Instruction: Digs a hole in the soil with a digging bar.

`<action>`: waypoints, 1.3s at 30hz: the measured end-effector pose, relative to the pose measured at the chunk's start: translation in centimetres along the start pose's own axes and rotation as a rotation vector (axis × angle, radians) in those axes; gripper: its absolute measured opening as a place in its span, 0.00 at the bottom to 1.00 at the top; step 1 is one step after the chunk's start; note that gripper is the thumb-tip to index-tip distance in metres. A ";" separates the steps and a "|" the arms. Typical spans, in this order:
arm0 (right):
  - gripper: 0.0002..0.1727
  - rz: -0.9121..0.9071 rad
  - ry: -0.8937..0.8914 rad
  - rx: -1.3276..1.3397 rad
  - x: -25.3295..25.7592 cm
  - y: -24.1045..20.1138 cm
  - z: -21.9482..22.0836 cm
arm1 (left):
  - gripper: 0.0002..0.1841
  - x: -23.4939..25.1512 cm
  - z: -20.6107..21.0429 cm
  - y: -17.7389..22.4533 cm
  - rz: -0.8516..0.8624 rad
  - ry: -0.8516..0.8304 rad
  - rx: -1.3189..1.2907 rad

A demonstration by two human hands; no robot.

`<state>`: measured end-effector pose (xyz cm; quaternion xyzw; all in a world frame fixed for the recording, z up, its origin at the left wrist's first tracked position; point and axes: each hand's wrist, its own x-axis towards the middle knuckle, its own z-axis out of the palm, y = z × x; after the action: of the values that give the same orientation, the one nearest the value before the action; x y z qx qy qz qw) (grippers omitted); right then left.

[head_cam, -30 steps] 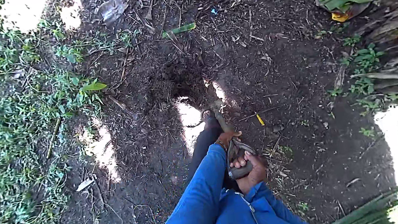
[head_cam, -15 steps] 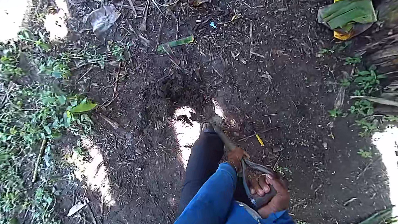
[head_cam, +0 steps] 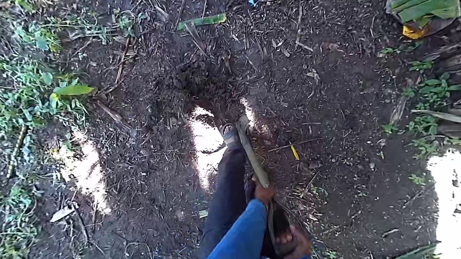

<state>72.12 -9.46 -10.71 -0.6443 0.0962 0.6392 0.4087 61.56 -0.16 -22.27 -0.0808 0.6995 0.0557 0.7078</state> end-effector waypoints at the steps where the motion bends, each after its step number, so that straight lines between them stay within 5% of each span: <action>1: 0.19 0.024 0.108 -0.019 0.5 -0.1 -1.3 | 0.30 -0.8 1.8 -1.5 -0.058 0.004 -0.053; 3: 0.21 0.032 0.123 0.010 0.6 -1.6 0.1 | 0.24 -2.7 2.7 -0.7 -0.073 -0.054 -0.118; 6: 0.21 -0.031 -0.110 0.117 -0.1 -3.8 7.7 | 0.15 -6.4 -0.5 5.1 0.066 -0.091 0.029; 12: 0.23 -0.034 -0.161 0.211 0.5 -8.7 21.7 | 0.20 -10.9 -5.1 16.6 0.150 -0.057 0.338; 25: 0.22 -0.177 -0.232 0.238 10.9 -15.5 30.5 | 0.20 -5.9 -3.4 30.4 0.152 -0.171 0.315; 30: 0.19 -0.083 -0.188 0.183 7.9 -11.4 24.1 | 0.15 -4.5 -3.4 22.5 0.108 -0.114 0.147; 39: 0.15 -0.058 0.207 0.023 8.3 -7.3 4.0 | 0.16 2.7 5.7 6.0 0.090 -0.040 0.056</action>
<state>75.17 1.17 -14.68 -0.7046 0.1265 0.5562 0.4221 66.07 6.77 -25.10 -0.0281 0.6893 0.0696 0.7206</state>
